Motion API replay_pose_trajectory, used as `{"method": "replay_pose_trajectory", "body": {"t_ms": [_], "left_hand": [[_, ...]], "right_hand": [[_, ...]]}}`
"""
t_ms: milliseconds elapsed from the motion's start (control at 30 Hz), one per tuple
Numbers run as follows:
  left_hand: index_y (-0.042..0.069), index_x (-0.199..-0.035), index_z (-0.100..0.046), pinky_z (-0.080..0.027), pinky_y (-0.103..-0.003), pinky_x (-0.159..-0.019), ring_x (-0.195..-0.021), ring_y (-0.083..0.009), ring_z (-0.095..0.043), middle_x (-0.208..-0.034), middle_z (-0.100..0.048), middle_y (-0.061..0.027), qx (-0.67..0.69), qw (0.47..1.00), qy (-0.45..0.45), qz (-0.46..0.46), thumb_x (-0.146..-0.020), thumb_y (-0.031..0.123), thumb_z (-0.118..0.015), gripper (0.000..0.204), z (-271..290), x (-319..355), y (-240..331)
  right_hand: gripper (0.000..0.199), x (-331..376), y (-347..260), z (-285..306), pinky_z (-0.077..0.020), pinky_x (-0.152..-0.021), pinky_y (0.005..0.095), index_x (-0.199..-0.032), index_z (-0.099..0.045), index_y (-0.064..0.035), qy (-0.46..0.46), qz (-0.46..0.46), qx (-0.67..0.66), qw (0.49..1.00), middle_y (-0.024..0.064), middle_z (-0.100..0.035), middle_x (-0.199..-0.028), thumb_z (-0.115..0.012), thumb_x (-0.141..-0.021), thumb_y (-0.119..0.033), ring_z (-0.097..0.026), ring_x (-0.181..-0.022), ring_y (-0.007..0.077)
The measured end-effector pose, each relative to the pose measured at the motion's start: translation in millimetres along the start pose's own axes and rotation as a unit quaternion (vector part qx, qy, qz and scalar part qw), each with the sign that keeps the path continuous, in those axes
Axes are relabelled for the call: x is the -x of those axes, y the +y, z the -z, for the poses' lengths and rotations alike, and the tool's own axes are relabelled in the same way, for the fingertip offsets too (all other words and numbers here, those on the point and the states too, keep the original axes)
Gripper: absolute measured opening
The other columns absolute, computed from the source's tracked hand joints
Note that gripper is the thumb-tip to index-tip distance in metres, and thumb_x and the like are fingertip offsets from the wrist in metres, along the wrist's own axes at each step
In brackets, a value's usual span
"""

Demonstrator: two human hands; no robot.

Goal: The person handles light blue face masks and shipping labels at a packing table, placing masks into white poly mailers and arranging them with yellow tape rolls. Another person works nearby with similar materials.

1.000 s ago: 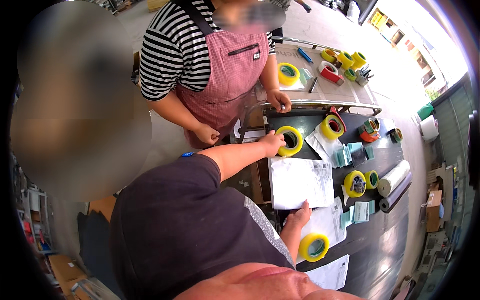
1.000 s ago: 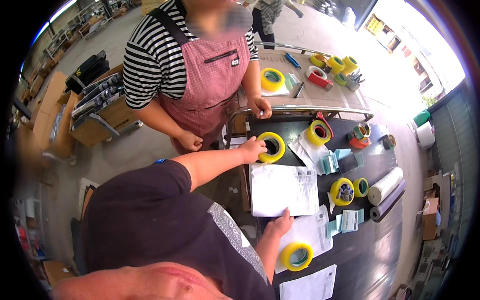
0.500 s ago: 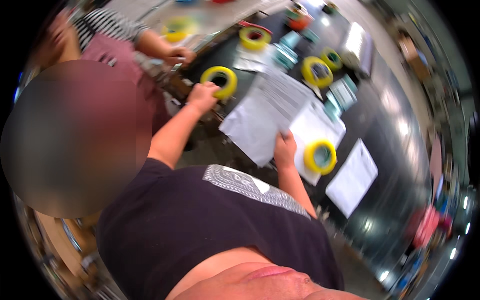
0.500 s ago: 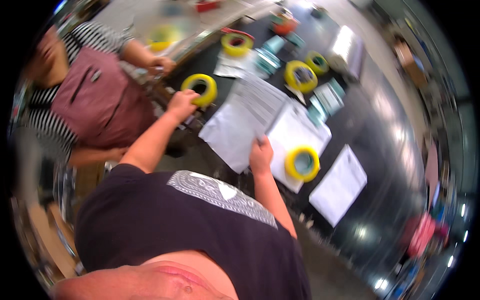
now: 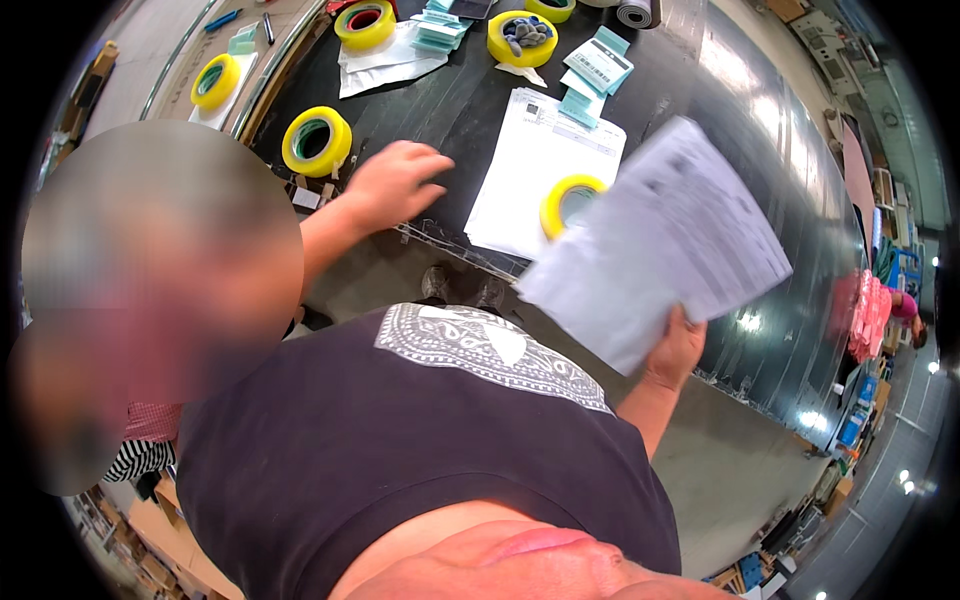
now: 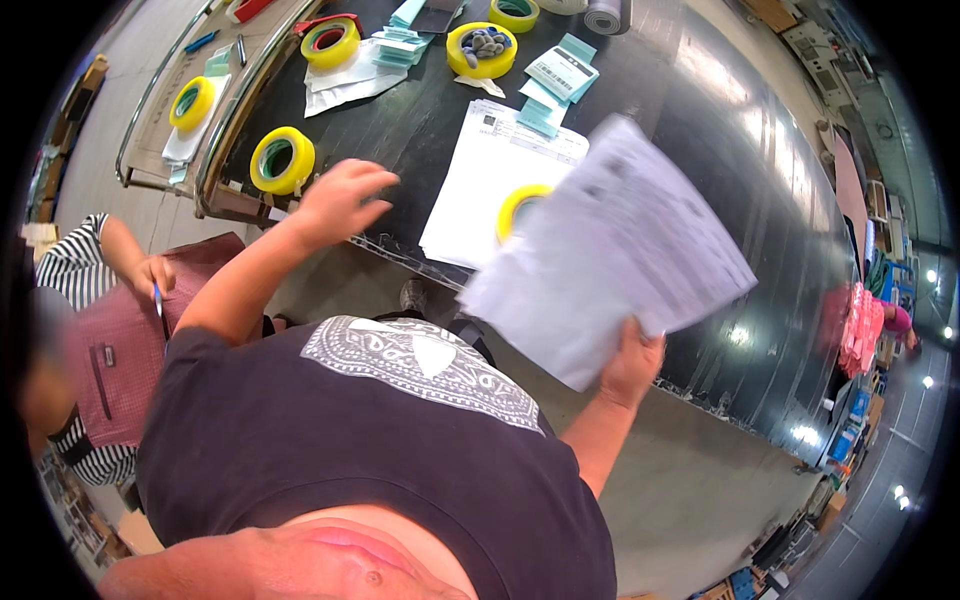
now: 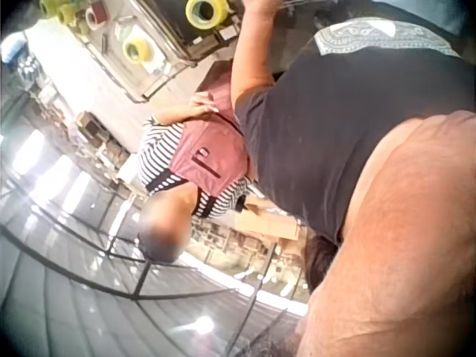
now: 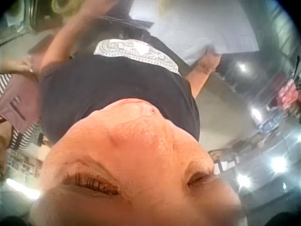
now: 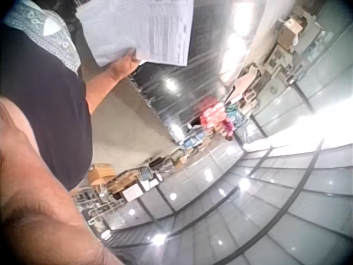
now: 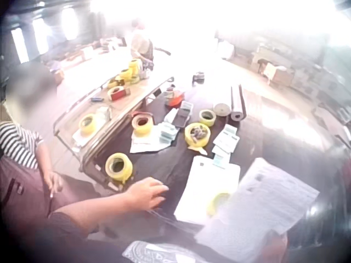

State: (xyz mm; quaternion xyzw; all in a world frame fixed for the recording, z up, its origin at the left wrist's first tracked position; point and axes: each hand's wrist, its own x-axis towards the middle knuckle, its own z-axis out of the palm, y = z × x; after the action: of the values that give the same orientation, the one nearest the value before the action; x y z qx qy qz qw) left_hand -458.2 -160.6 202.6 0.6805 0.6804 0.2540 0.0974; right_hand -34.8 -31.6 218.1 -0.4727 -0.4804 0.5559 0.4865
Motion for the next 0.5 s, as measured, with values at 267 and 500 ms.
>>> {"method": "replay_pose_trajectory", "body": {"t_ms": [267,500], "left_hand": [[0.016,-0.114,-0.061,-0.039,-0.042,-0.101,-0.124,-0.0273,-0.044,-0.137,-0.045,-0.0056,-0.087,0.979,-0.121,-0.141,-0.072,0.018,-0.073,0.044,-124,-82,87],[0.014,-0.095,-0.068,-0.036,-0.048,-0.104,-0.135,-0.0378,-0.031,-0.142,-0.040,-0.0077,-0.115,0.973,-0.155,-0.127,-0.078,0.014,-0.064,0.018,-137,-92,90]], "right_hand": [[0.039,-29,8,88,-0.0370,-0.105,0.0388,-0.131,-0.047,0.0031,0.044,-0.044,-0.110,0.992,0.0147,-0.051,-0.133,-0.044,-0.092,0.000,-0.049,-0.120,0.0261],[0.044,-42,24,112,-0.0355,-0.108,0.0413,-0.135,-0.042,0.0031,0.073,-0.097,-0.152,0.981,0.0159,-0.048,-0.136,-0.040,-0.092,0.000,-0.047,-0.124,0.0279]]}}
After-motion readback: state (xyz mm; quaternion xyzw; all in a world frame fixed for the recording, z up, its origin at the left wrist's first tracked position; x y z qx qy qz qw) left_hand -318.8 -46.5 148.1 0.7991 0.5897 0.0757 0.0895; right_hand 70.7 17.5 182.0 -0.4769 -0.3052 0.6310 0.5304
